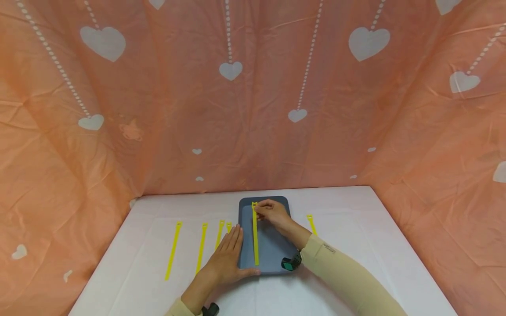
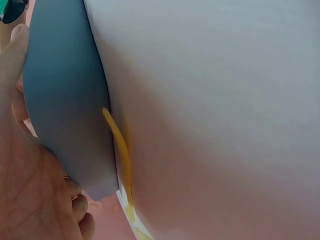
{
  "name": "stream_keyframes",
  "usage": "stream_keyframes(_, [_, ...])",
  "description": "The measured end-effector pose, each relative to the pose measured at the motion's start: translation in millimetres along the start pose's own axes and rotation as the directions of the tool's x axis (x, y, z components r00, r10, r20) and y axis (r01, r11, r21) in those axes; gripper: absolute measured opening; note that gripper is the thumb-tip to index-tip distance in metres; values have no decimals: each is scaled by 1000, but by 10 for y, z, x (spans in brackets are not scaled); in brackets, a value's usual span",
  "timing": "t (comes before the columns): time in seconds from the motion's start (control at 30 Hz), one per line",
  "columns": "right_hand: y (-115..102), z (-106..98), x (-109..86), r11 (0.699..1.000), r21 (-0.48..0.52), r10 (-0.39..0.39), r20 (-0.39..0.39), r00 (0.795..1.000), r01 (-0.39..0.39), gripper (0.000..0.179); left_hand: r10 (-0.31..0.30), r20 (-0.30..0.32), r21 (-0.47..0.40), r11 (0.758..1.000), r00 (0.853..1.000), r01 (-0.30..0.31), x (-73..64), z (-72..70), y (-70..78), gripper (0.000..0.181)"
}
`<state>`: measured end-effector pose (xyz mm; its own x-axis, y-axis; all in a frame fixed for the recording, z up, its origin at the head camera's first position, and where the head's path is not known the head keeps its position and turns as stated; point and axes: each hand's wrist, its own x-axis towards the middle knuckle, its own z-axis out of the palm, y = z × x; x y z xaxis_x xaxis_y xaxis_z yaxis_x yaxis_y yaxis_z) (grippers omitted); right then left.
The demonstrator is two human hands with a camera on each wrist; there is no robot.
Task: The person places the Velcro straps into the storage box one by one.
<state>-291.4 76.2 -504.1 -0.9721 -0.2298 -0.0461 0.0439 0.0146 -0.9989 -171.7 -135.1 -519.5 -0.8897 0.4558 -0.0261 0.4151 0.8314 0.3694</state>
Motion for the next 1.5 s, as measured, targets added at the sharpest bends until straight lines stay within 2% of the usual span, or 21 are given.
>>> stream_keyframes(0.3, [42, 98, 67, 999, 0, 36, 6, 999, -36, 21, -12, 24, 14, 1000, 1000, 12, 7, 2, -24, 136])
stream_keyframes(0.53, [67, 124, 89, 998, -28, 55, 14, 998, -55, 20, -13, 18, 12, 1000, 1000, 12, 18, 12, -33, 136])
stream_keyframes(0.83, [124, 153, 150, 996, 25, 88, 34, 996, -89, 21, 3, 10, -2, 1000, 1000, -3, 15, 6, -32, 136])
stream_keyframes(1.0, [176, 177, 197, 995, 21, 97, 32, 995, -98, 19, 1, 15, 12, 1000, 1000, -1, 18, 33, -53, 135])
stream_keyframes(1.13, [196, 190, 229, 995, -15, 98, 36, 995, -97, 18, 12, 9, -8, 1000, 1000, -11, 15, 37, -55, 136])
stream_keyframes(1.3, [217, 208, 274, 995, -65, 79, 38, 996, -76, 16, -15, 27, 30, 999, 1000, 14, 19, 29, -43, 136])
stream_keyframes(1.5, [232, 207, 275, 983, -179, 52, 56, 997, -41, 12, -21, 42, 20, 1000, 999, 21, 28, -16, -9, 133])
